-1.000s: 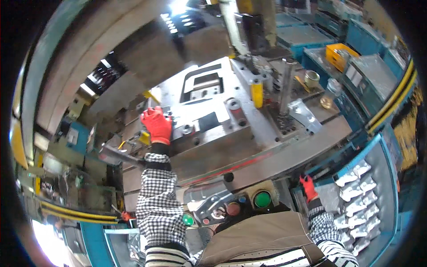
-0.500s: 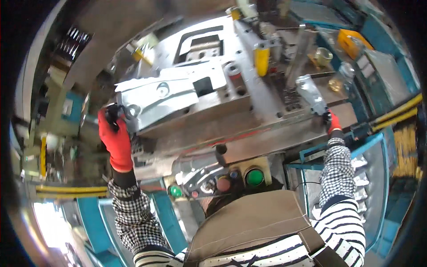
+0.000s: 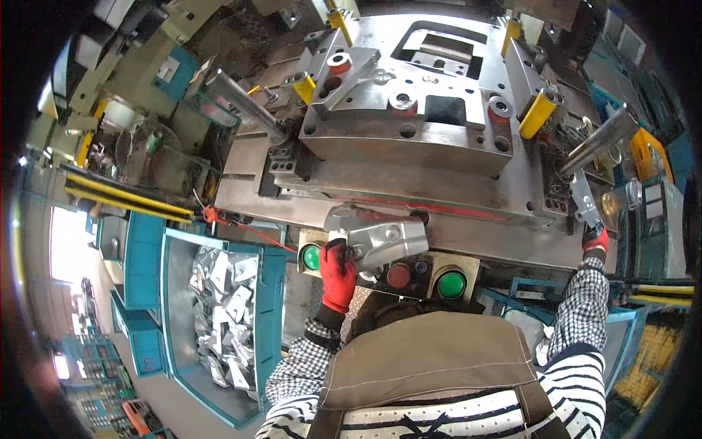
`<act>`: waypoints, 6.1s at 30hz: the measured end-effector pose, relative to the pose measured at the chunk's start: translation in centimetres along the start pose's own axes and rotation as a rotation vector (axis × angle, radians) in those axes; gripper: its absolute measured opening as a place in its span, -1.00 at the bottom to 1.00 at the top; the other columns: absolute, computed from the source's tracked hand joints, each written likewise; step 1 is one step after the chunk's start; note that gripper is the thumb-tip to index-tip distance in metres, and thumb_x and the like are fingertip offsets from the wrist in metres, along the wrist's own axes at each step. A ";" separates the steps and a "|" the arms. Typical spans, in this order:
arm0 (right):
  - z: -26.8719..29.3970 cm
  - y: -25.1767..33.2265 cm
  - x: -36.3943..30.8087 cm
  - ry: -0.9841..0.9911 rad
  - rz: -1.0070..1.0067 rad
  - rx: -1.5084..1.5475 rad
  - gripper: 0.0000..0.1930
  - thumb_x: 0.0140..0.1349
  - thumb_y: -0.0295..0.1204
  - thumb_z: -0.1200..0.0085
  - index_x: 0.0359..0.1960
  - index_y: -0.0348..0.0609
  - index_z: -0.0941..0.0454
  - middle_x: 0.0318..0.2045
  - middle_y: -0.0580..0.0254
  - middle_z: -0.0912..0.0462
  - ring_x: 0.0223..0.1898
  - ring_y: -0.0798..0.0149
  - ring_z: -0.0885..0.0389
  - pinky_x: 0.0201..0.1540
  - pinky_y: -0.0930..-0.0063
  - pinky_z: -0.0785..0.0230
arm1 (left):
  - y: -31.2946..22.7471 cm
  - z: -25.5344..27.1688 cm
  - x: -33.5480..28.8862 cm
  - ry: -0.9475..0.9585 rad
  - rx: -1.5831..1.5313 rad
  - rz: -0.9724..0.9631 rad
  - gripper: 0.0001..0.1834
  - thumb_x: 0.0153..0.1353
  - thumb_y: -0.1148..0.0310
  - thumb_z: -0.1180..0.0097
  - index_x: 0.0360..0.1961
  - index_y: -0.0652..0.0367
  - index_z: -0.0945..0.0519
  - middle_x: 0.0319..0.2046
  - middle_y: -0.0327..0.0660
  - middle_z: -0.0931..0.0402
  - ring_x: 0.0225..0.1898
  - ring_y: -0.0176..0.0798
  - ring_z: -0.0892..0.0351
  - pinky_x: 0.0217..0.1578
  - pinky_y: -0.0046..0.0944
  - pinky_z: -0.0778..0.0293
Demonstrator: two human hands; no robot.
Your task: Operator places metal parts into an industrial press machine and activates it using safety buttons.
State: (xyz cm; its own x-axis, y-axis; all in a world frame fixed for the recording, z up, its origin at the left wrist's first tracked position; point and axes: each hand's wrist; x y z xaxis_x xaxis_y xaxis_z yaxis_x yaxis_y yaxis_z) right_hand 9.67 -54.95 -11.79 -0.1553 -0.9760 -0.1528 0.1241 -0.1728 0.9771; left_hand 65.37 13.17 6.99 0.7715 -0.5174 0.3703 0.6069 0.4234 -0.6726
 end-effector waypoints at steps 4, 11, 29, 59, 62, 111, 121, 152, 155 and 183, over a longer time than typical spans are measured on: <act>4.7 -0.2 -3.1 0.044 -0.026 0.327 -0.47 0.38 -0.36 -0.16 0.37 -0.20 -0.45 0.25 0.10 -0.59 0.19 0.17 -0.58 0.23 0.26 -0.44 | 3.3 0.7 -2.5 -0.088 0.205 0.043 -0.46 0.01 0.52 -0.34 0.09 0.20 -0.52 0.16 0.16 -0.40 0.25 0.29 -0.34 0.28 0.20 -0.28; 16.6 1.2 -20.7 0.135 0.267 -0.171 -0.33 0.35 -0.54 -0.11 0.50 -0.18 -0.26 0.43 0.01 -0.41 0.37 0.06 -0.44 0.43 0.29 -0.28 | 4.7 2.5 -5.4 -0.001 0.254 0.143 -0.15 -0.05 0.31 -0.53 0.31 0.20 -0.42 0.26 0.20 -0.35 0.31 0.31 -0.30 0.32 0.23 -0.23; -32.3 36.3 -33.9 0.879 0.283 0.338 -0.70 0.18 -0.47 -0.22 -0.05 -0.18 -0.54 -0.17 0.02 -0.62 -0.14 -0.02 -0.57 -0.06 0.21 -0.40 | 11.0 0.2 -2.4 0.165 -0.260 0.166 -0.16 0.13 0.62 -0.23 0.50 0.20 -0.30 0.30 0.09 -0.47 0.32 0.09 -0.47 0.32 -0.07 -0.39; -26.2 38.2 -44.6 1.252 0.903 -0.790 -0.60 0.21 -0.10 -0.33 -0.17 -0.19 -0.61 -0.34 -0.04 -0.61 -0.21 -0.04 -0.63 -0.14 0.14 -0.44 | 22.2 6.2 -2.0 0.057 -0.327 0.342 0.02 0.07 0.47 -0.50 0.52 0.34 -0.20 0.47 0.11 -0.26 0.51 0.00 -0.22 0.49 -0.06 -0.16; -18.2 22.9 -43.2 1.243 0.421 -1.040 -0.36 0.14 0.08 -0.34 0.01 -0.24 -0.56 -0.12 -0.14 -0.61 0.00 -0.12 -0.57 0.06 0.09 -0.41 | 31.0 6.4 -4.2 0.142 -0.497 0.610 0.08 0.03 0.47 -0.56 0.53 0.34 -0.17 0.44 0.03 -0.30 0.47 -0.04 -0.26 0.44 -0.08 -0.24; -14.7 0.2 -48.3 0.829 0.215 -0.771 -0.12 0.00 0.10 -0.50 0.22 -0.30 -0.48 0.11 -0.23 -0.64 0.18 -0.20 -0.59 0.20 0.00 -0.47 | 25.4 9.2 4.8 0.859 0.124 0.362 -0.34 0.13 0.06 -0.47 0.11 0.34 -0.62 -0.03 0.08 -0.73 -0.04 0.01 -0.74 0.01 -0.05 -0.60; -9.2 -0.3 -45.1 0.513 0.171 -0.565 -0.59 0.26 -0.11 -0.32 -0.12 -0.24 -0.74 -0.16 -0.14 -0.77 -0.04 -0.21 -0.71 0.02 0.05 -0.55 | -11.5 6.7 33.3 0.044 0.082 -0.544 -0.59 0.19 0.27 -0.41 0.00 0.20 -0.60 -0.14 0.00 -0.61 -0.03 0.08 -0.59 0.04 0.02 -0.48; -17.1 7.6 -42.1 0.650 0.178 -0.283 -0.66 0.44 -0.30 -0.22 0.07 -0.33 -0.65 -0.19 0.17 -0.74 -0.18 0.36 -0.63 -0.08 0.41 -0.48 | -0.5 9.8 7.5 0.102 -0.096 -0.054 -0.64 0.13 0.51 -0.32 -0.04 0.23 -0.55 -0.16 0.04 -0.58 -0.17 0.09 -0.60 -0.14 -0.04 -0.51; -21.9 9.9 -44.3 0.812 0.335 -0.281 -0.65 0.44 -0.33 -0.20 0.15 -0.28 -0.60 -0.07 0.04 -0.72 -0.05 0.17 -0.66 0.05 0.30 -0.49 | 1.5 3.2 1.5 0.042 -0.089 -0.039 -0.61 0.09 0.51 -0.33 -0.03 0.20 -0.54 -0.11 0.05 -0.56 -0.11 0.15 -0.58 -0.11 0.03 -0.49; -38.0 -3.7 -48.0 1.207 0.470 -0.690 0.21 -0.27 -0.30 -0.68 0.51 -0.26 -0.22 0.47 -0.21 -0.31 0.47 -0.13 -0.26 0.54 0.03 -0.07 | 20.1 1.1 1.5 0.675 -0.246 0.088 0.30 -0.13 0.00 -0.47 0.48 0.59 -0.08 0.46 0.44 -0.12 0.54 0.23 -0.12 0.54 -0.06 -0.09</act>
State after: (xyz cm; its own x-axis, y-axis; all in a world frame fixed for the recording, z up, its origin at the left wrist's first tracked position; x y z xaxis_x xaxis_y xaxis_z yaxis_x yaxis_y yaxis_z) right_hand 53.90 -12.54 -13.67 0.8837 -0.4159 -0.2146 0.4183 0.4965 0.7606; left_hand 78.99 21.74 -5.26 0.4808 -0.8692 -0.1152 0.4257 0.3463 -0.8360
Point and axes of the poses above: each hand's wrist, its own x-axis towards the middle knuckle, its own z-axis out of the back of the hand, y = z × x
